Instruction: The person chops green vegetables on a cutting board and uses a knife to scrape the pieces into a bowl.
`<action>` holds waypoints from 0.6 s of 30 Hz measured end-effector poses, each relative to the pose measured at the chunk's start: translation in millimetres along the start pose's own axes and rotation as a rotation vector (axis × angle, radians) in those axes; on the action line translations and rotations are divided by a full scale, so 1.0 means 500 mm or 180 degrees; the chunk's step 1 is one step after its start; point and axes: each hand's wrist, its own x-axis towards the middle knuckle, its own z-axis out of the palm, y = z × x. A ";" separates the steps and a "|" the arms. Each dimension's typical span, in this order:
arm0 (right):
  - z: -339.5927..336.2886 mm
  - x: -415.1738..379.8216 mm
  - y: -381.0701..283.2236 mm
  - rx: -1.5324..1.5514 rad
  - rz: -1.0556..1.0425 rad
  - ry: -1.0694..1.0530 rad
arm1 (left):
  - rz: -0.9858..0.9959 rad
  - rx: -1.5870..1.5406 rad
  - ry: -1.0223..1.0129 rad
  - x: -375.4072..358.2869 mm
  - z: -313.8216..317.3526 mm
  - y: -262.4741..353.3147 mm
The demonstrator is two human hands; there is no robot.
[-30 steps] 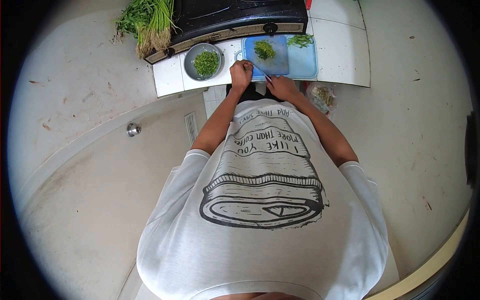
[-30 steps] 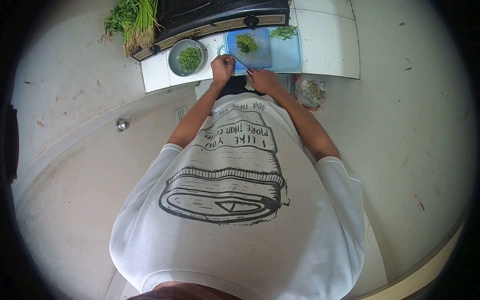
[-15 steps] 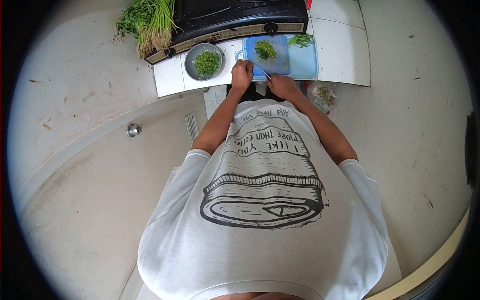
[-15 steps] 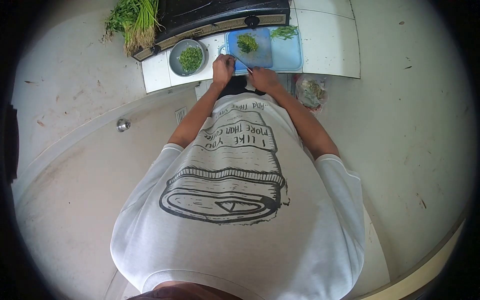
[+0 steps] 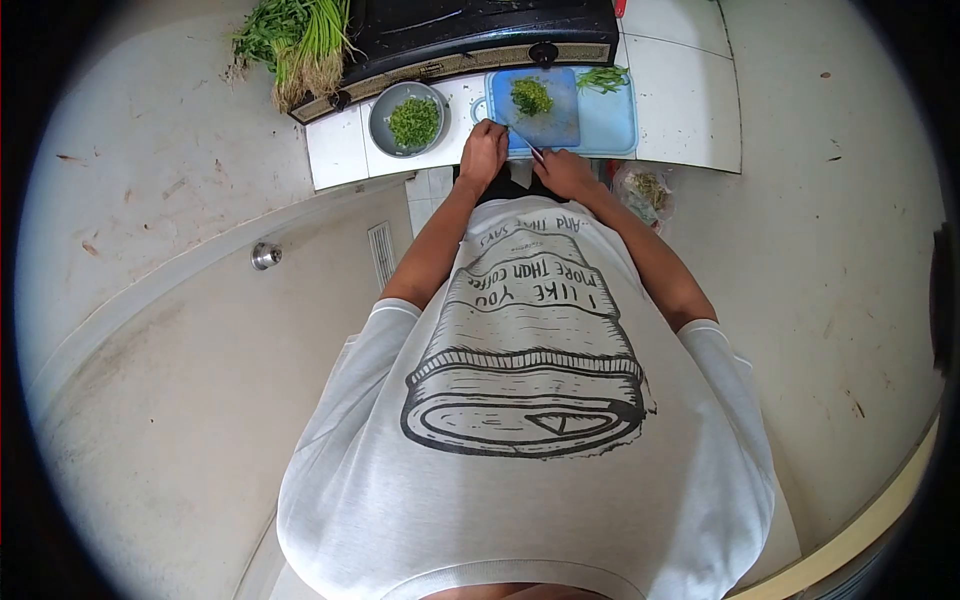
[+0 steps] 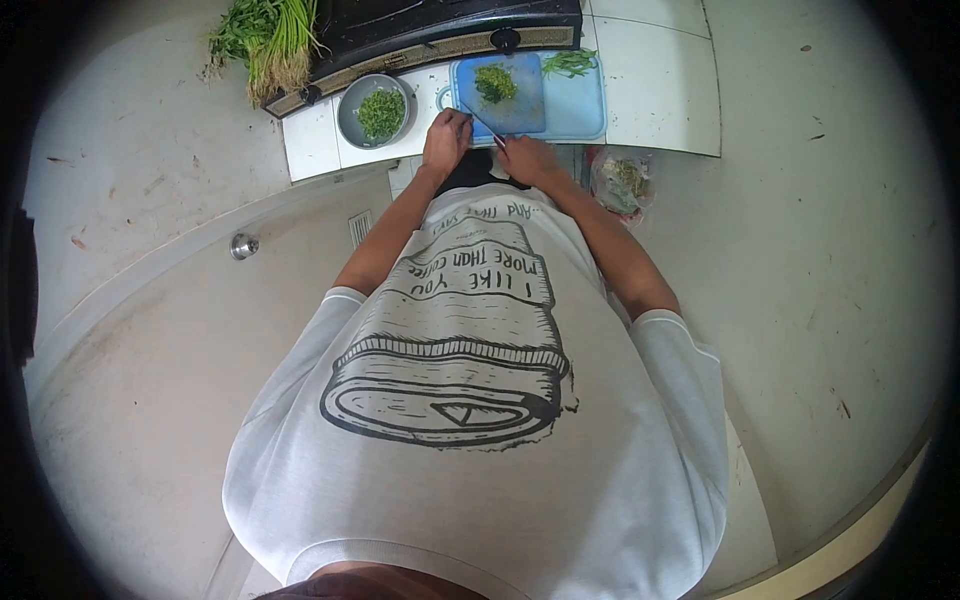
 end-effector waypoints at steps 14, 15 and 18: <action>-0.011 0.005 0.002 -0.0242 -0.0104 0.0111 | -0.0084 -0.0043 0.0035 -0.006 0.002 0.003; -0.010 0.005 0.004 -0.0245 -0.0112 0.0108 | -0.0098 -0.0045 0.0021 -0.005 0.000 0.003; -0.007 0.005 0.008 -0.0248 -0.0234 0.0095 | -0.0104 -0.0006 -0.0036 -0.004 -0.004 0.005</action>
